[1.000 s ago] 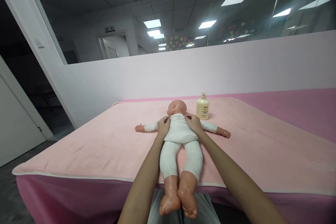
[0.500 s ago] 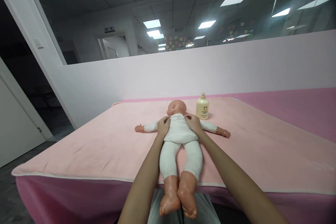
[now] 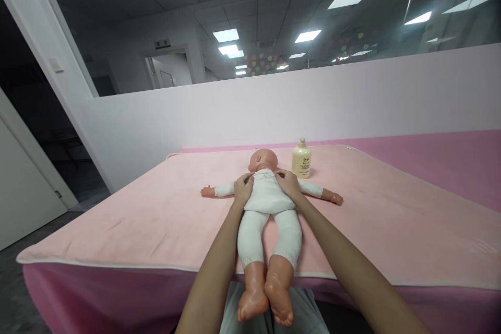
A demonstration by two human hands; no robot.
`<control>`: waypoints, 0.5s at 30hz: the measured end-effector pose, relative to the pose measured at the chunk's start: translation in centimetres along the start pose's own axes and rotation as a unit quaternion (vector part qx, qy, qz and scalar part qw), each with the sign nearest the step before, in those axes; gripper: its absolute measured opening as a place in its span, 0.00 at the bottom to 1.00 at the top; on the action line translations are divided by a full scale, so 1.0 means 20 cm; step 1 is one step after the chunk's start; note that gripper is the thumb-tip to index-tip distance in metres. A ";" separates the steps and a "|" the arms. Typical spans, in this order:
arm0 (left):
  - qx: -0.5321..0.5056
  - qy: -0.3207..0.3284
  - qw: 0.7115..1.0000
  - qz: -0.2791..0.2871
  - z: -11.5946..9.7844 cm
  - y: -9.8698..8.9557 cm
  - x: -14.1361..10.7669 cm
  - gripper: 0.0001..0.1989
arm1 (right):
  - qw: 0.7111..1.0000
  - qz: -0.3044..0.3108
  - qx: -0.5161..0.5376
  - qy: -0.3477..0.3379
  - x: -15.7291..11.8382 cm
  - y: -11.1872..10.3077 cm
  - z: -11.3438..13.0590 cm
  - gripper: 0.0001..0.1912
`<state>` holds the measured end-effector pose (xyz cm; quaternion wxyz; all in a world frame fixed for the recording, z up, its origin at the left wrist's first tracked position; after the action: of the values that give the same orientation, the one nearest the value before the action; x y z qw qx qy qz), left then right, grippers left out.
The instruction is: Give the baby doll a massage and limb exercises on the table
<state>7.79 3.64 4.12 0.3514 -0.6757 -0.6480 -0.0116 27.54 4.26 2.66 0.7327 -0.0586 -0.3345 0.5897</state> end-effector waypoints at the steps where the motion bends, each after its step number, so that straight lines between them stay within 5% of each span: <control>1: 0.000 0.001 1.000 0.000 0.00 0.00 0.00 0.13 | 1.000 0.000 0.000 0.001 0.00 0.00 0.00 0.12; 15: -0.005 0.000 1.000 0.002 -0.01 0.00 0.00 0.13 | 1.000 0.000 -0.002 0.004 0.01 0.01 -0.02 0.12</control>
<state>7.83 3.54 4.21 0.3479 -0.6789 -0.6464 -0.0141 27.63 4.53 2.40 0.7338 -0.0621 -0.3331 0.5888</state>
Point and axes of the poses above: each hand's wrist, its own x-axis towards the middle knuckle, its own y-axis out of the palm, z = x × y, the point moved 7 cm from there along x, towards the middle knuckle, and after that the axes turned 9 degrees about z, right-handed, at the moved point
